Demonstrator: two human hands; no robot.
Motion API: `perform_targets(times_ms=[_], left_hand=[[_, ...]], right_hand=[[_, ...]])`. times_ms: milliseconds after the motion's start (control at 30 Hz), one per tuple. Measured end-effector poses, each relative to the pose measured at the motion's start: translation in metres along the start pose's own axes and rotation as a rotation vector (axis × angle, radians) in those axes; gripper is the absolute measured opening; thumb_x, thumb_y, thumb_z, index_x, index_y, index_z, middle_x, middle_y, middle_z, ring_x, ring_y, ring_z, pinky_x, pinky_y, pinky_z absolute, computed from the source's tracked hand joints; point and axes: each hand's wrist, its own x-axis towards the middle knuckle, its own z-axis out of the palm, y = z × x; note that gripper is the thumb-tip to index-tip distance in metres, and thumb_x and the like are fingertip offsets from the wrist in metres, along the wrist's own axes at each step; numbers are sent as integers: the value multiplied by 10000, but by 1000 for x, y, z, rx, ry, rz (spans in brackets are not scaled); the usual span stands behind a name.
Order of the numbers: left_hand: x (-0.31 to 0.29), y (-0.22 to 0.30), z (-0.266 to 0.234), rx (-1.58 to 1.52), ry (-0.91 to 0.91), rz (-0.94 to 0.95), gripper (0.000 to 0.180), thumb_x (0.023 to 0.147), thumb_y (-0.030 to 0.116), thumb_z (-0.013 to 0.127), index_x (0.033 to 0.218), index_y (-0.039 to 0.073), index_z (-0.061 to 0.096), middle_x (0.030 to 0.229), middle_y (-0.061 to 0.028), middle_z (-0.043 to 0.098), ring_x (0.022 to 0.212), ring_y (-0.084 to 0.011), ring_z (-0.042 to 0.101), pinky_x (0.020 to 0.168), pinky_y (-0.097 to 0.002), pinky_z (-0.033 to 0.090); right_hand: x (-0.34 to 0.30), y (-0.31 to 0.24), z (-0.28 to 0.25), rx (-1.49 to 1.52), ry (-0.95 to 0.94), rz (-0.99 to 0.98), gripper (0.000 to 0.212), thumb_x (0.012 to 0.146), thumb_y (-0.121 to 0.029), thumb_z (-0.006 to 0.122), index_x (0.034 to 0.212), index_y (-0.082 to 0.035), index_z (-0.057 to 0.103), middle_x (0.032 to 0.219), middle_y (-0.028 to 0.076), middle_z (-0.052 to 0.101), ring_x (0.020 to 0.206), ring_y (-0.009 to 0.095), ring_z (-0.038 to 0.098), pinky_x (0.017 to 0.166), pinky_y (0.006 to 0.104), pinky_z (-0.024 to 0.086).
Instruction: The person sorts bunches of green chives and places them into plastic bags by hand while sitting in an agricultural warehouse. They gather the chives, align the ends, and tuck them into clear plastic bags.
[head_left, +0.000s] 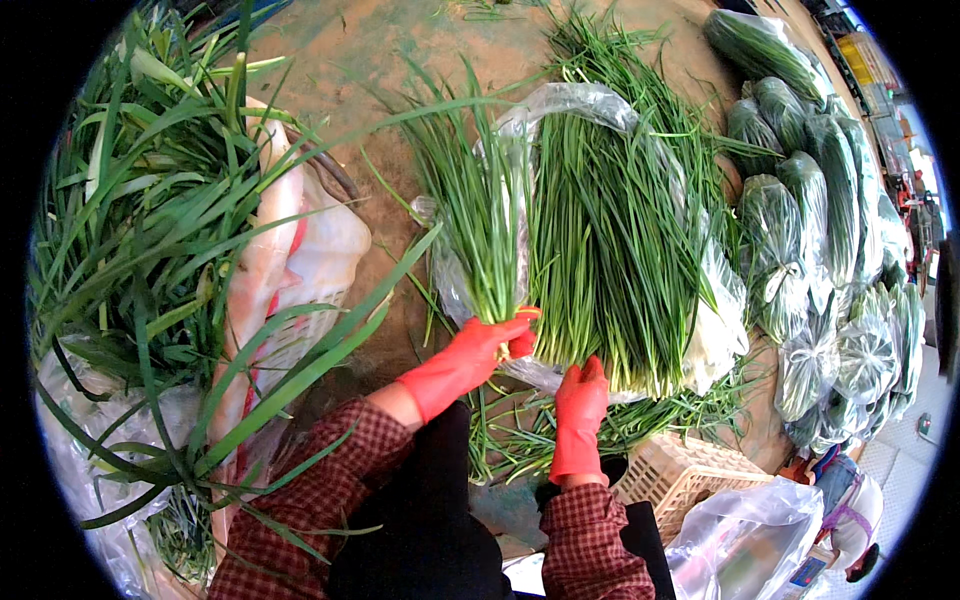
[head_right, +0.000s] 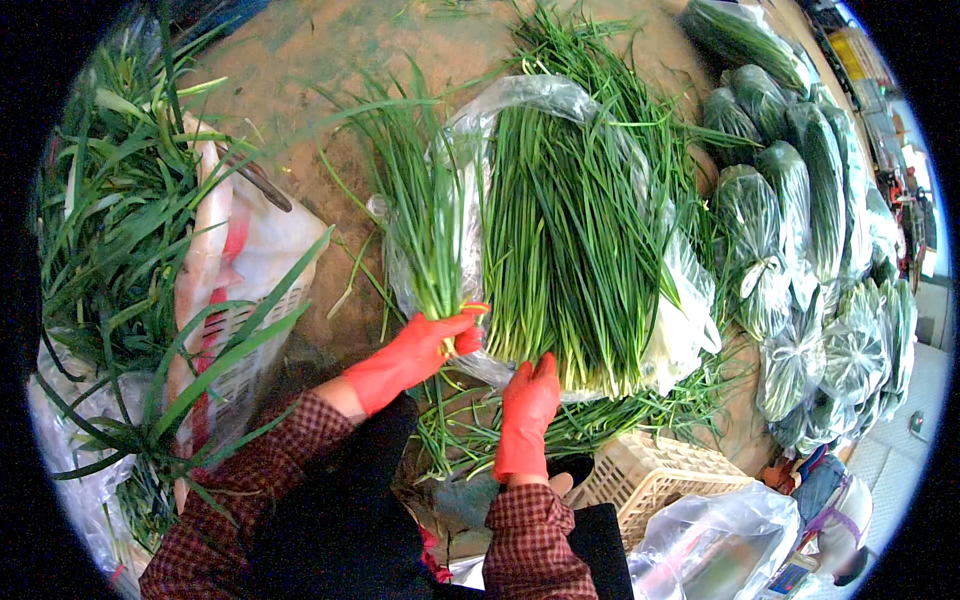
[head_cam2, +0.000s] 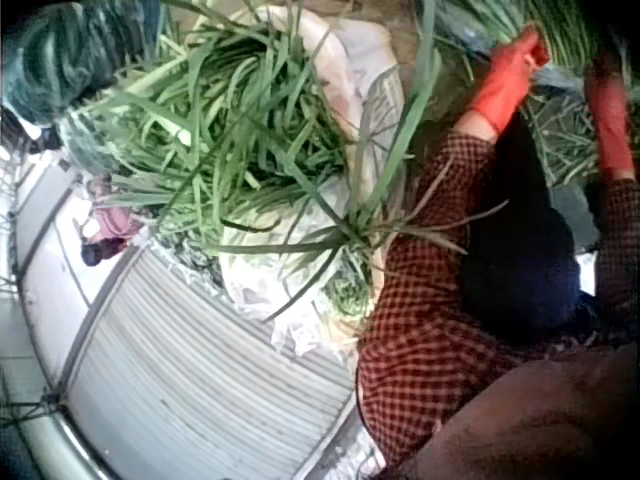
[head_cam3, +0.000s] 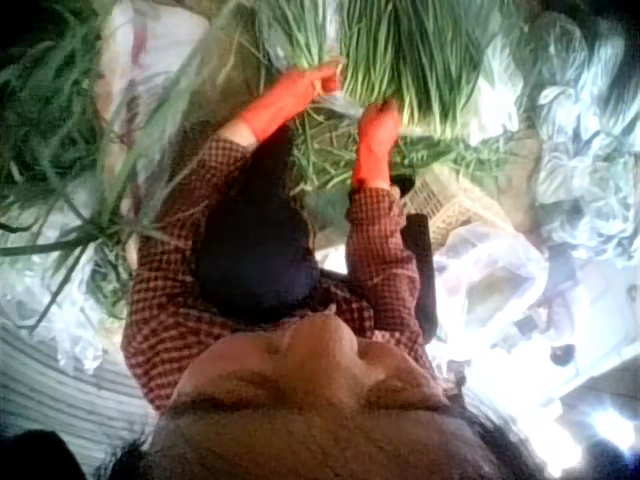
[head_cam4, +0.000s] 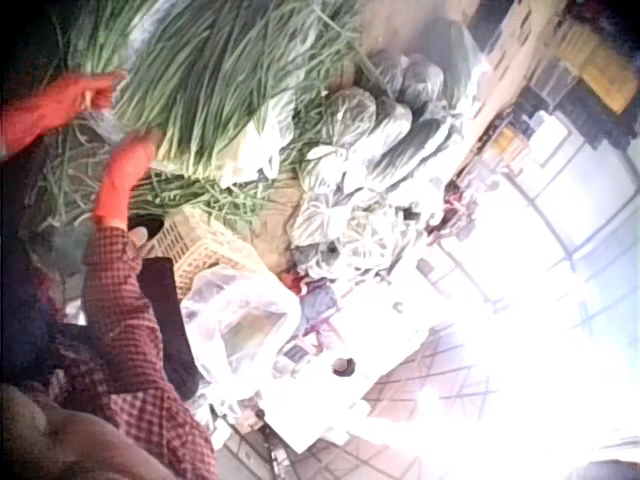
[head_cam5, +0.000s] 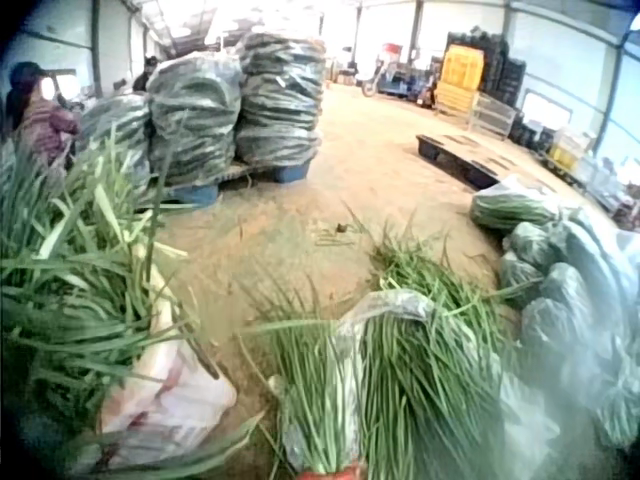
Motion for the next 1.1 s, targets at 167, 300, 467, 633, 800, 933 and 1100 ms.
perform_targets(times_ms=[167, 300, 467, 633, 800, 933, 1100], left_hand=[[40, -52, 3, 409, 244, 28, 272, 861, 268, 600, 991, 30, 621, 791, -26, 592, 666, -126, 510, 674, -279, 457], [47, -54, 8, 524, 247, -103, 447, 833, 407, 603, 1014, -2, 599, 873, -79, 622, 787, -196, 567, 697, -345, 456], [50, -45, -1, 279, -121, 26, 533, 780, 403, 674, 1063, -36, 569, 972, -109, 625, 882, -189, 574, 739, -333, 463], [49, -41, -37, 86, 55, -120, 321, 748, 177, 708, 1016, 34, 605, 845, -61, 627, 775, -193, 616, 728, -348, 493], [31, -15, -1, 93, -58, -131, 355, 799, 190, 650, 1098, 11, 576, 797, -20, 587, 683, -138, 571, 645, -289, 454], [-6, 10, -22, -119, -338, -57, 479, 828, 291, 618, 1206, 21, 498, 720, 20, 504, 543, -82, 436, 547, -250, 371], [-16, 4, -47, -490, -323, -61, 535, 835, 259, 630, 1256, -11, 441, 775, 13, 551, 597, -73, 469, 555, -212, 401]], right_hand=[[17, 12, 10, -56, -170, 109, 570, 817, -198, 562, 1260, 116, 388, 1135, 282, 554, 859, 283, 650, 756, 329, 503], [29, 29, 32, -42, -221, 9, 565, 820, -216, 583, 1268, 74, 396, 1122, 270, 564, 741, 251, 671, 649, 349, 522], [7, -14, 55, -479, -315, -236, 458, 815, -227, 556, 1224, -35, 484, 816, 216, 610, 765, 356, 618, 691, 447, 496], [-27, -49, 39, -283, -368, -363, 392, 842, -208, 542, 1179, -9, 529, 829, 185, 650, 727, 305, 645, 647, 395, 510], [39, 26, 15, 536, -138, -309, 391, 846, -6, 529, 1235, -44, 503, 1020, 85, 635, 797, 140, 621, 726, 276, 489], [55, -9, -34, 830, -472, 245, 356, 867, -129, 535, 1213, -48, 521, 1055, 94, 633, 863, 159, 634, 697, 232, 471], [51, 7, -7, 752, -417, 174, 312, 896, -164, 498, 1175, -30, 539, 994, 91, 653, 799, 135, 641, 644, 215, 469]])
